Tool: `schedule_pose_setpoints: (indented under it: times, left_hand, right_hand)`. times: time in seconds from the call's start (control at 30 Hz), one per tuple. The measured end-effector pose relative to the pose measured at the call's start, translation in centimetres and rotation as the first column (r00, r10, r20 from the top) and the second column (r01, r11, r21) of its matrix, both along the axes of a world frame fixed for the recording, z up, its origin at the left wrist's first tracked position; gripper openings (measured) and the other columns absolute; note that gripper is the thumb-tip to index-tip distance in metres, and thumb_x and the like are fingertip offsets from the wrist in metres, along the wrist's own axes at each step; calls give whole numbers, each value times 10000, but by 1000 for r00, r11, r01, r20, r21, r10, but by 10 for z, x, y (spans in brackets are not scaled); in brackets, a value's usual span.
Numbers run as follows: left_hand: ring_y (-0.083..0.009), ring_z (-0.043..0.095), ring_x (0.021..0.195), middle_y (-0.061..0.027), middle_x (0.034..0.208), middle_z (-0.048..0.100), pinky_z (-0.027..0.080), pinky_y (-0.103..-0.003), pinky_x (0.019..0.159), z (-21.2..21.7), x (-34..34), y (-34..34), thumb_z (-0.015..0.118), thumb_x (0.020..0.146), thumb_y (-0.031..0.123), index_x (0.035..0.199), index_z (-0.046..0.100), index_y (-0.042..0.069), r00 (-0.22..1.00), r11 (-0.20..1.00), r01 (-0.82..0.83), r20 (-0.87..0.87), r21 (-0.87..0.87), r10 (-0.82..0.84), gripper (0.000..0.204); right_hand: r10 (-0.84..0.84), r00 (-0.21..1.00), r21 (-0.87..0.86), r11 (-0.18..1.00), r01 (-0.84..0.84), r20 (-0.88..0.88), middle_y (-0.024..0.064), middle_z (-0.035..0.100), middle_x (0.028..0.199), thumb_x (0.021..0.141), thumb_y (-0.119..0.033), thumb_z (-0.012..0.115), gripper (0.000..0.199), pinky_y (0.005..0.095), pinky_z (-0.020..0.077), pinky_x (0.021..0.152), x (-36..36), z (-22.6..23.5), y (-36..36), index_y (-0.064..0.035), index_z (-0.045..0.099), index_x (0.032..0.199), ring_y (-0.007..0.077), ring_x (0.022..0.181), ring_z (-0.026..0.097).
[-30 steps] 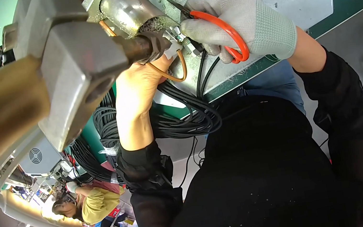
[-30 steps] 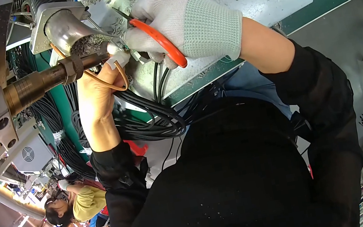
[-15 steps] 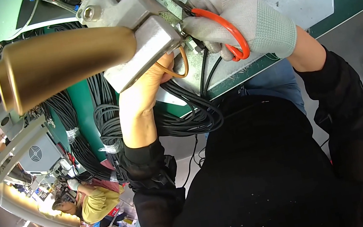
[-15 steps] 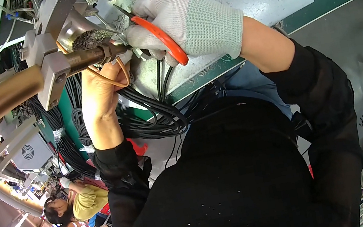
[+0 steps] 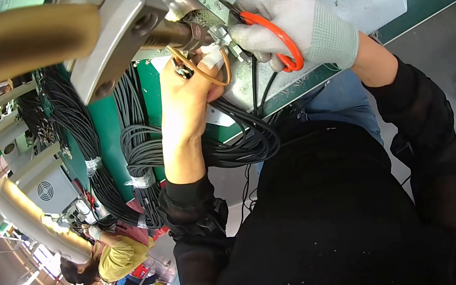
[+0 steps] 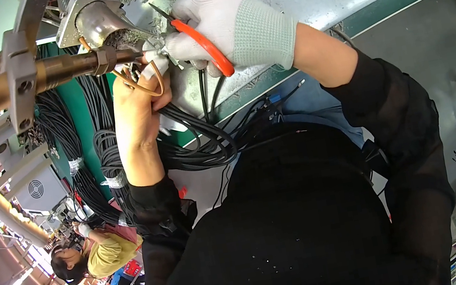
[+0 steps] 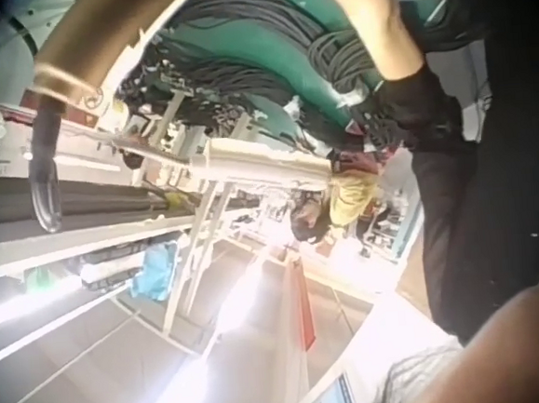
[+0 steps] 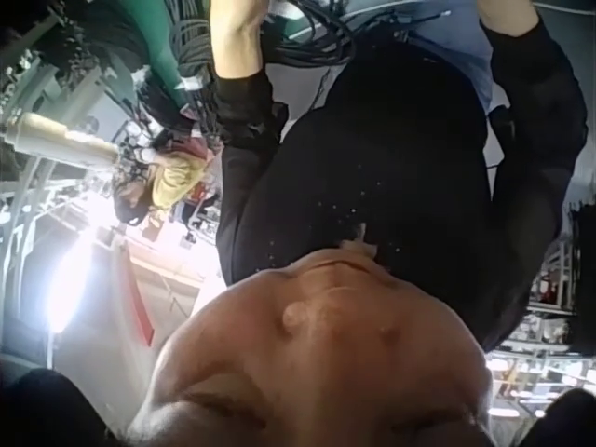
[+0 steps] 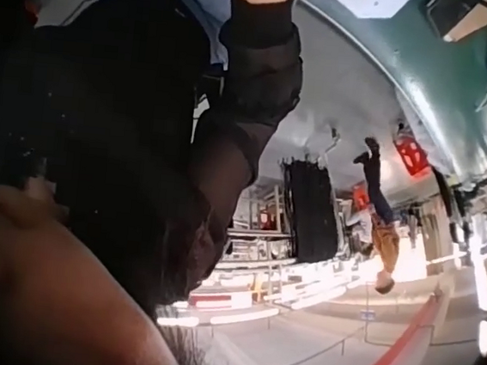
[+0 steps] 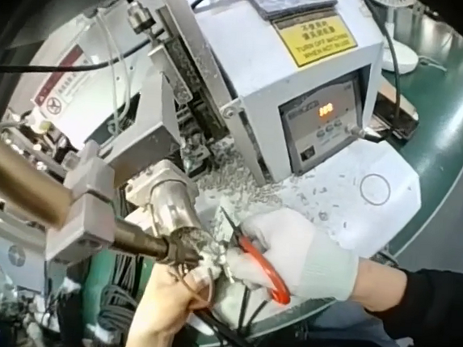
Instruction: The person uses shears to trim the ends of wires on a bundle of connectors, processing them one by one and placing the finished pieces on the workbench.
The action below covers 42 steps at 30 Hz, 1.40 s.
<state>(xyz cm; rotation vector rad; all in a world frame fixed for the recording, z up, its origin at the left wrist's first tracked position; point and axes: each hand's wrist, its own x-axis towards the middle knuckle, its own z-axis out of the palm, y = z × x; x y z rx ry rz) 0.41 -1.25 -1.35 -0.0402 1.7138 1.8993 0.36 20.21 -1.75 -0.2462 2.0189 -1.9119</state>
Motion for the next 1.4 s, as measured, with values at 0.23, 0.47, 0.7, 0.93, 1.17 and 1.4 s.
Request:
schedule_pose_setpoints:
  times: [0.23, 0.47, 0.7, 0.93, 1.17, 1.4]
  left_hand:
    - [-159, 556, 637, -123, 850, 627, 438, -269, 575, 4, 52, 11, 559, 941, 183, 1046, 518, -19, 972, 966, -235, 1, 112, 237, 231]
    - [-127, 547, 647, -80, 814, 614, 422, -237, 571, 21, 88, 11, 580, 921, 116, 1056, 547, -18, 993, 927, -57, 115, 371, 16, 194]
    - [-50, 498, 639, 4, 728, 573, 379, -196, 551, 40, 105, 20, 638, 846, -6, 946, 613, -16, 995, 993, -73, -64, 92, 79, 104]
    - [-61, 528, 646, 3, 725, 591, 426, -212, 578, 43, 105, 31, 613, 873, 12, 942, 616, -23, 990, 995, -87, -118, -55, 80, 78]
    - [-96, 566, 700, -30, 766, 611, 466, -248, 633, 45, 92, 30, 546, 920, 47, 961, 608, -16, 977, 995, 29, -207, -91, -48, 97]
    - [-98, 578, 791, -57, 928, 605, 481, -255, 701, 55, 100, 35, 587, 889, 18, 999, 542, -18, 894, 894, 342, -193, -290, -404, 124]
  right_hand:
    - [-51, 983, -10, 998, 54, 179, 36, 549, 561, 846, -138, 571, 168, 227, 408, 393, 34, 25, 21, -9, 540, 744, 91, 411, 505]
    - [48, 990, 24, 998, -51, 133, 34, 547, 565, 786, -113, 612, 103, 233, 430, 438, 65, 47, 13, -27, 559, 765, 90, 445, 521]
    - [45, 845, 222, 971, 89, -534, 58, 532, 564, 690, -98, 679, 174, 282, 434, 477, 81, 38, 16, -29, 572, 810, 155, 476, 558]
    - [73, 762, 348, 915, 206, -643, 78, 505, 554, 714, -102, 675, 162, 277, 425, 487, 94, 40, 15, -32, 573, 820, 244, 460, 515]
    - [92, 948, 563, 820, 101, -304, 96, 549, 596, 781, -170, 654, 187, 317, 444, 492, 89, 58, 46, -9, 586, 847, 227, 498, 565]
    - [-4, 992, 44, 999, 9, -127, 27, 558, 563, 817, -125, 614, 172, 239, 420, 456, 87, 83, 20, 42, 591, 852, 79, 437, 511]
